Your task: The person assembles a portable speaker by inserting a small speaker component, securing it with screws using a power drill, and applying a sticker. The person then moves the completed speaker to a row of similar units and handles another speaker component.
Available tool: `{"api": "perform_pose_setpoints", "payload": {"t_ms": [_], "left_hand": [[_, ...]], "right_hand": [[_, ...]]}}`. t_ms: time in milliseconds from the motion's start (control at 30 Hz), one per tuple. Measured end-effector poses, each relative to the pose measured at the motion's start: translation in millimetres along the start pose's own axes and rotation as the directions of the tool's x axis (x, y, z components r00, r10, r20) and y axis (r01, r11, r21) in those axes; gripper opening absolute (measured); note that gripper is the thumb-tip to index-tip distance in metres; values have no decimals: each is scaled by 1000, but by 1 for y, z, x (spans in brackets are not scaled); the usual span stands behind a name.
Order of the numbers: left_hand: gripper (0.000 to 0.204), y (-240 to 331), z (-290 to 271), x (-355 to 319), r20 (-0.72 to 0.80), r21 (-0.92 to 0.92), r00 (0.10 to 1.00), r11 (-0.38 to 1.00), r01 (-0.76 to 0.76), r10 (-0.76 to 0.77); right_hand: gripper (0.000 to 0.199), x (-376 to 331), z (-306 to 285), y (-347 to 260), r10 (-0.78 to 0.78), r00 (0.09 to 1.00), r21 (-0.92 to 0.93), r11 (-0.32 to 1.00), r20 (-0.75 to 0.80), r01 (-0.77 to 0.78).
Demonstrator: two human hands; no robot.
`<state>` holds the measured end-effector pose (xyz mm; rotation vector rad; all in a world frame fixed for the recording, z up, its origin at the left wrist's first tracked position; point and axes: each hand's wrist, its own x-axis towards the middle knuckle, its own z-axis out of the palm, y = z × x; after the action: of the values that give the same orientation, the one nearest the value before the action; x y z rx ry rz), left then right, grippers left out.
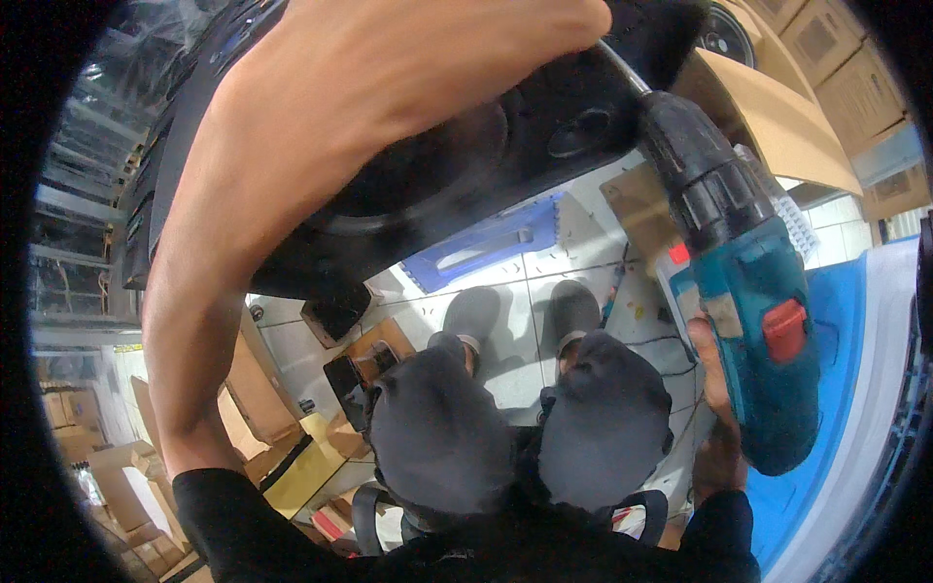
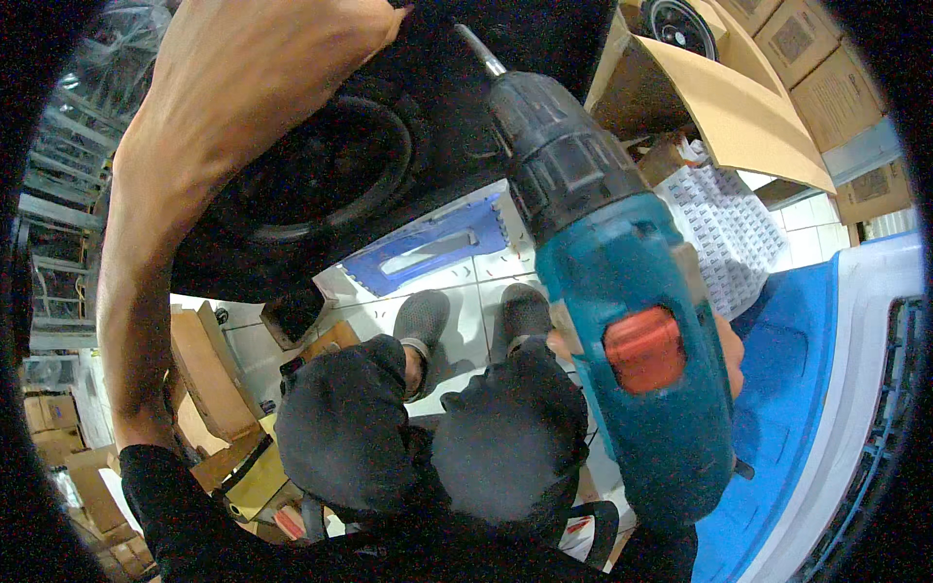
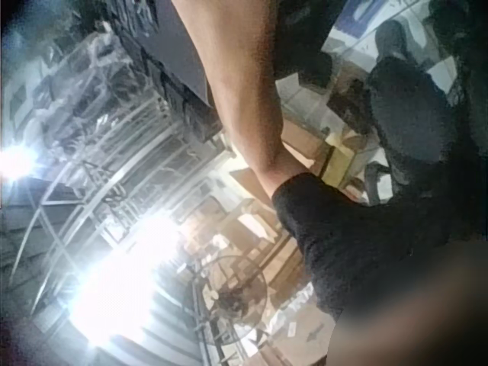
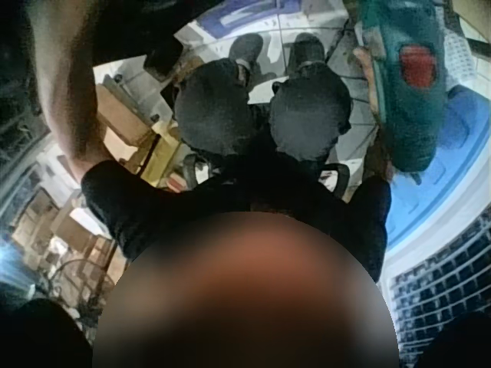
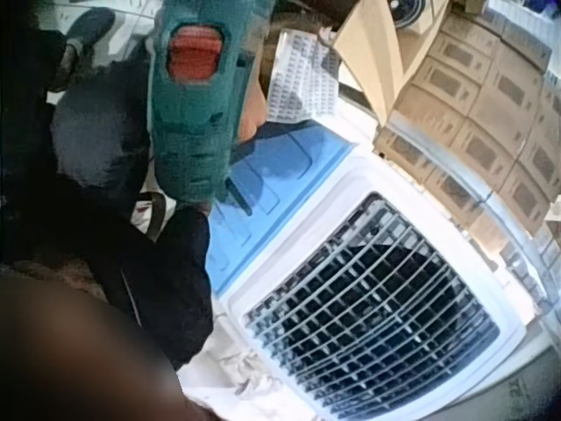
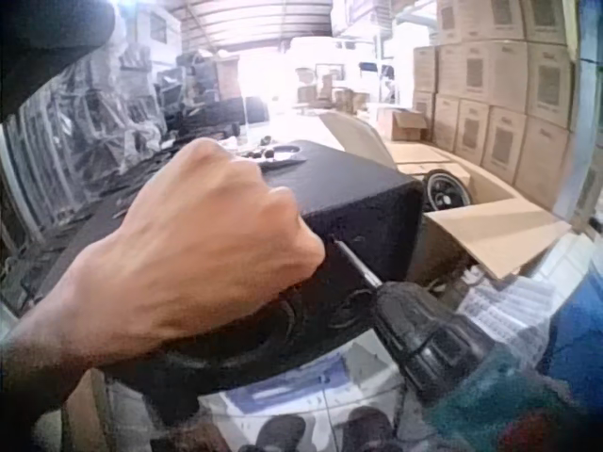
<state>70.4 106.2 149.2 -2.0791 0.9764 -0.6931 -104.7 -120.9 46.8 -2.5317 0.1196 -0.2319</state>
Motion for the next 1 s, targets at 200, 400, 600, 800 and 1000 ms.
{"api": "perform_pose_setpoints", "payload": {"t_ms": [200, 400, 600, 800, 1000], "left_hand": [[21, -3, 9, 1, -98, -19, 994, 999, -38, 36], [16, 3, -2, 0, 176, -125, 979, 985, 123, -100], [27, 31, 6, -34, -444, -401, 786, 880, 254, -430], [27, 102, 15, -63, 315, -942, 840, -258, 217, -443], [23, 147, 82, -50, 749, -97, 604, -856, 508, 273]], "right_hand": [[41, 19, -9, -8, 227, 970, -93, 971, 89, -219], [57, 15, -7, -3, 151, 987, -41, 988, 46, -149], [75, -51, -2, 37, 91, 982, 28, 996, -165, -87], [93, -101, -9, 90, 236, 971, -118, 966, 35, -231], [98, -93, -8, 56, 401, 893, -355, 881, 206, -314]]}}
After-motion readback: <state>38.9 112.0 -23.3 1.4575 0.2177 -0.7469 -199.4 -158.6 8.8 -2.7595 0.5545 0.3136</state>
